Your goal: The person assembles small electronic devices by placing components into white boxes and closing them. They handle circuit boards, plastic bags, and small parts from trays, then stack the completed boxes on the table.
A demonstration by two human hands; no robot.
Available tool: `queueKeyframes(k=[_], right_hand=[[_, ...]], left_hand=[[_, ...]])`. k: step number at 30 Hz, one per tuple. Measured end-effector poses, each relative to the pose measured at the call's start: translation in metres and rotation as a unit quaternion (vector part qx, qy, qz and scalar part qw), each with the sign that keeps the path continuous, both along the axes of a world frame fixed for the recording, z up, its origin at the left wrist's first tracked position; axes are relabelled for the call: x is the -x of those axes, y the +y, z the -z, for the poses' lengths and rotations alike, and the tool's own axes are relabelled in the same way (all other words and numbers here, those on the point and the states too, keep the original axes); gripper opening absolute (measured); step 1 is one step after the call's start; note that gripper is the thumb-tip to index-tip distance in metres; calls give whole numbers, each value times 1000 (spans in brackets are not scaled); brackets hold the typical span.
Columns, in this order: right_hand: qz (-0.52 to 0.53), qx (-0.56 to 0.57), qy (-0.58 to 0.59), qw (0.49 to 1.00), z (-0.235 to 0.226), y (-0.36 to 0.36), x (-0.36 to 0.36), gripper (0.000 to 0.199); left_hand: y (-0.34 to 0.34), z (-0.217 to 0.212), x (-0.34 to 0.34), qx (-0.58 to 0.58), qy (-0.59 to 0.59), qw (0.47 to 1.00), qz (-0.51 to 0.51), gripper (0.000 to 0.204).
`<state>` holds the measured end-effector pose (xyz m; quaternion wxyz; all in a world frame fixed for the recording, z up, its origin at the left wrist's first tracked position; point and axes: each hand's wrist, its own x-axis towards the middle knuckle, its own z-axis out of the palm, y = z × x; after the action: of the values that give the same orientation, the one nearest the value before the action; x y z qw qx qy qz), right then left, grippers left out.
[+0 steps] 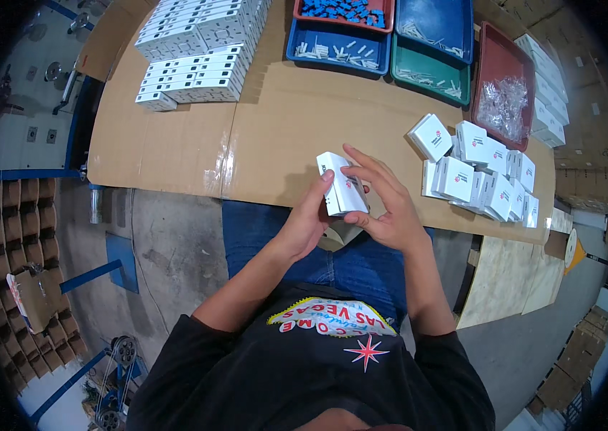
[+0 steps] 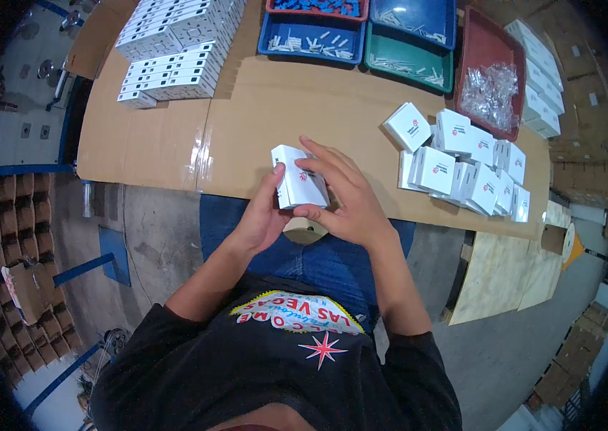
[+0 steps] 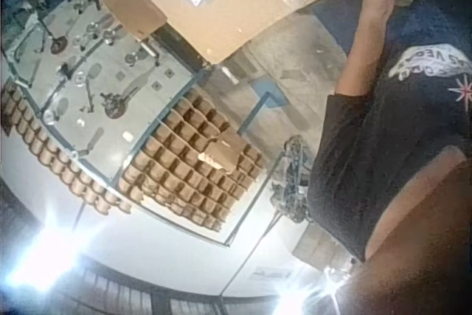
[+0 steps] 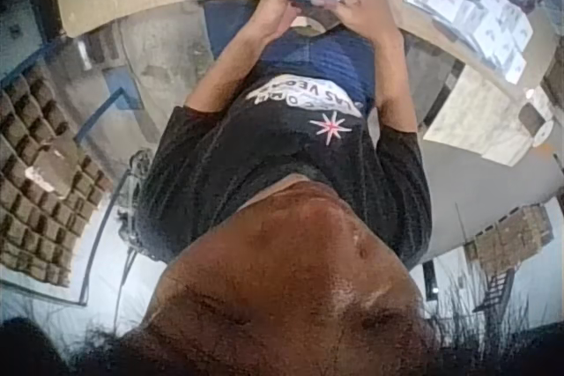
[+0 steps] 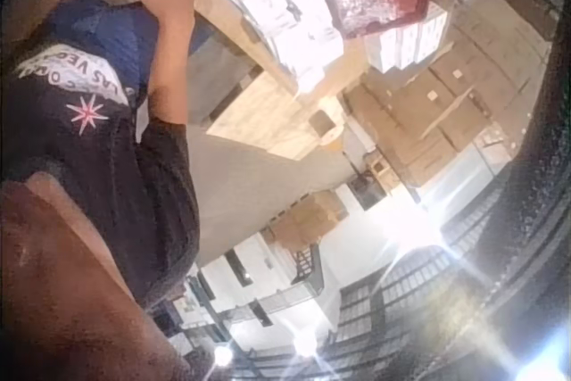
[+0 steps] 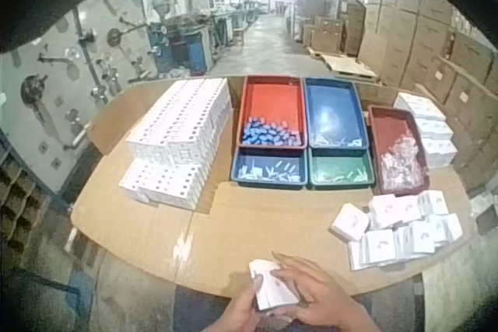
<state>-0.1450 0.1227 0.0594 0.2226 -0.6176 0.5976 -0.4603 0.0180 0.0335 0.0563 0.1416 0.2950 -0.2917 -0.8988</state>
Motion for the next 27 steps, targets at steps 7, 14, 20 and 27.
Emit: queueKeyframes(k=[7, 14, 20, 27], right_hand=[[-9, 56, 28, 998, 7, -6, -14, 73], [3, 120, 46, 992, 24, -8, -13, 75], [13, 141, 14, 990, 26, -3, -16, 78], [30, 167, -20, 985, 30, -2, -23, 78]], left_hand=[[18, 17, 4, 58, -16, 998, 4, 64], [31, 12, 5, 116, -32, 992, -33, 61], [42, 12, 8, 100, 14, 994, -51, 56], [44, 16, 5, 118, 21, 992, -49, 50]])
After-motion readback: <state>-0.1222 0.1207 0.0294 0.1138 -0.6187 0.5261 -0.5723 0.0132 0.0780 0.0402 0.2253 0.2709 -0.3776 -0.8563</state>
